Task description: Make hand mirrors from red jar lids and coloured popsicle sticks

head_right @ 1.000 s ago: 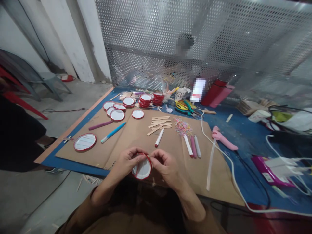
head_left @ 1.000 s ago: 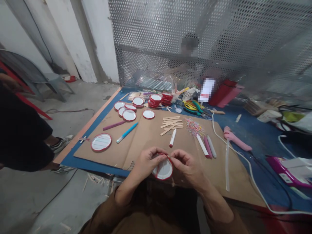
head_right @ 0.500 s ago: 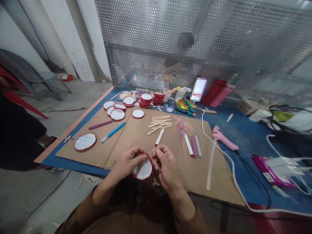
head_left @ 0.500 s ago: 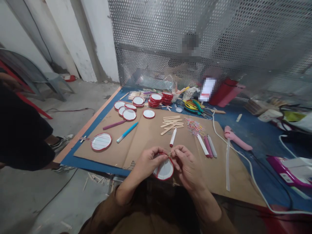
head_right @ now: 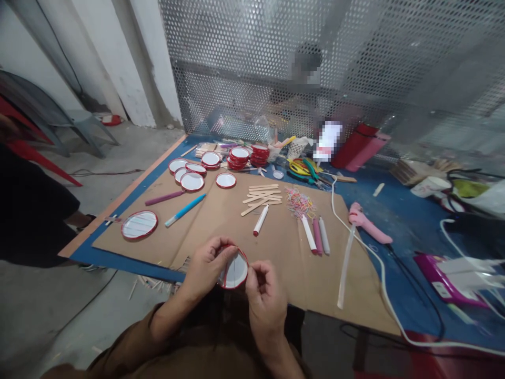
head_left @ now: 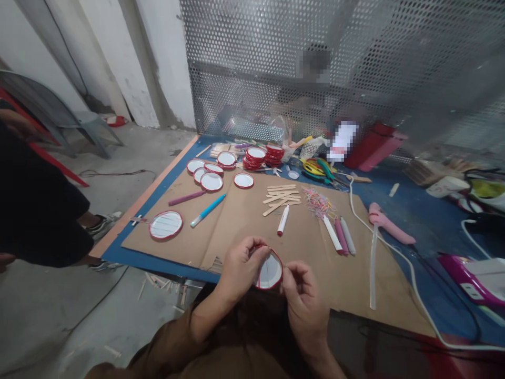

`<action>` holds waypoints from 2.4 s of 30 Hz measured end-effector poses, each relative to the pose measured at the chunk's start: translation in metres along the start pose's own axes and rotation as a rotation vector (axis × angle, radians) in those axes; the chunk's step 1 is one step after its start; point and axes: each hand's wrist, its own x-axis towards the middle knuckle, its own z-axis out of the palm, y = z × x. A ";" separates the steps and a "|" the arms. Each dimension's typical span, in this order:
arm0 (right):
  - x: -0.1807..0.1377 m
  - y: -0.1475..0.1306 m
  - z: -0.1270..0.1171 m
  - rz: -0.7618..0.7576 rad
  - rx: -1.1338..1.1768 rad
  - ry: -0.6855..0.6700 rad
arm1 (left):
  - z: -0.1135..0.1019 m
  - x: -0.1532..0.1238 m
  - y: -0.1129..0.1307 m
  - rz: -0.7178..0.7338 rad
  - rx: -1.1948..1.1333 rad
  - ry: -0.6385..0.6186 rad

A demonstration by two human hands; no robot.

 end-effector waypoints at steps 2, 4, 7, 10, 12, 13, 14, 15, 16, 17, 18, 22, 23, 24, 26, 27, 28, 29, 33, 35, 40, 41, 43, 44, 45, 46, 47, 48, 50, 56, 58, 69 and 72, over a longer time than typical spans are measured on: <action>-0.002 0.002 0.001 -0.025 -0.063 0.034 | 0.000 0.000 0.000 0.006 0.012 0.004; -0.003 0.004 0.001 -0.053 -0.108 0.055 | 0.000 0.001 -0.001 -0.004 0.013 0.008; -0.006 0.003 0.001 -0.098 -0.156 0.060 | 0.001 0.002 0.000 -0.027 0.026 0.018; -0.012 0.001 0.001 -0.149 -0.193 0.060 | 0.002 0.000 0.002 -0.023 0.066 0.024; -0.015 -0.001 0.001 -0.175 -0.208 0.057 | 0.003 -0.001 0.003 -0.014 0.091 0.030; -0.017 -0.002 0.000 -0.185 -0.214 0.054 | 0.003 -0.001 0.003 -0.011 0.100 0.035; -0.018 -0.003 -0.001 -0.197 -0.221 0.046 | 0.003 -0.001 0.003 -0.009 0.109 0.039; -0.019 -0.004 -0.002 -0.216 -0.231 0.036 | 0.003 -0.001 0.004 -0.008 0.115 0.043; -0.019 -0.006 -0.003 -0.235 -0.243 0.029 | 0.003 -0.002 0.004 -0.009 0.118 0.044; -0.020 -0.007 -0.004 -0.250 -0.253 0.025 | 0.003 -0.002 0.004 -0.011 0.120 0.047; -0.020 -0.007 -0.005 -0.259 -0.260 0.024 | 0.003 -0.002 0.004 -0.013 0.122 0.051; -0.021 -0.006 -0.003 -0.166 -0.230 0.029 | 0.004 -0.002 0.003 0.006 0.135 0.072; -0.021 -0.005 -0.003 -0.112 -0.206 0.026 | 0.004 -0.002 0.002 0.011 0.132 0.072; -0.021 -0.005 -0.002 -0.052 -0.179 0.025 | 0.004 -0.002 0.002 0.014 0.125 0.068; -0.020 -0.004 -0.001 0.059 -0.125 0.026 | 0.004 -0.002 0.002 0.014 0.111 0.066; -0.020 -0.004 -0.001 0.096 -0.104 0.024 | 0.004 -0.002 0.002 0.012 0.108 0.070; -0.020 -0.005 -0.001 0.123 -0.090 0.020 | 0.003 -0.002 0.002 0.008 0.106 0.073; -0.019 -0.005 -0.001 0.140 -0.078 0.019 | 0.003 -0.002 0.002 0.005 0.105 0.076; -0.020 -0.006 0.001 0.196 0.004 0.035 | 0.003 -0.002 0.001 0.009 0.100 0.091; -0.020 -0.006 0.002 0.224 0.041 0.049 | 0.003 -0.003 0.001 0.009 0.094 0.099; -0.018 -0.009 0.003 0.283 0.116 0.068 | 0.003 -0.004 0.001 0.016 0.074 0.128; -0.018 -0.010 0.003 0.295 0.130 0.076 | 0.003 -0.003 0.001 0.021 0.070 0.131; -0.017 -0.010 0.002 0.320 0.149 0.091 | 0.002 -0.002 0.000 0.021 0.057 0.146; -0.016 -0.010 0.001 0.333 0.152 0.098 | 0.002 -0.001 -0.001 0.017 0.044 0.162; -0.016 -0.009 0.000 0.340 0.153 0.105 | 0.002 0.000 -0.001 0.013 0.032 0.179; -0.016 -0.008 -0.001 0.340 0.154 0.111 | 0.001 0.000 -0.002 0.012 0.023 0.193; -0.016 -0.008 -0.002 0.330 0.153 0.114 | 0.001 0.000 -0.003 0.018 0.021 0.201; -0.016 -0.007 -0.003 0.313 0.148 0.111 | 0.002 0.000 -0.003 0.028 0.027 0.204; -0.015 -0.006 -0.005 0.256 0.107 0.088 | 0.002 0.000 -0.002 0.047 0.057 0.194; 0.000 -0.005 -0.006 0.129 -0.013 0.079 | 0.003 -0.001 0.004 0.074 0.094 0.118; 0.008 -0.005 -0.004 0.135 0.018 0.014 | 0.002 -0.002 0.004 0.094 0.087 0.046; 0.030 -0.007 0.004 0.181 0.274 0.084 | -0.006 0.004 0.000 0.079 -0.109 -0.121; 0.032 -0.003 0.005 0.115 0.161 0.097 | -0.004 0.002 0.002 0.022 -0.097 -0.109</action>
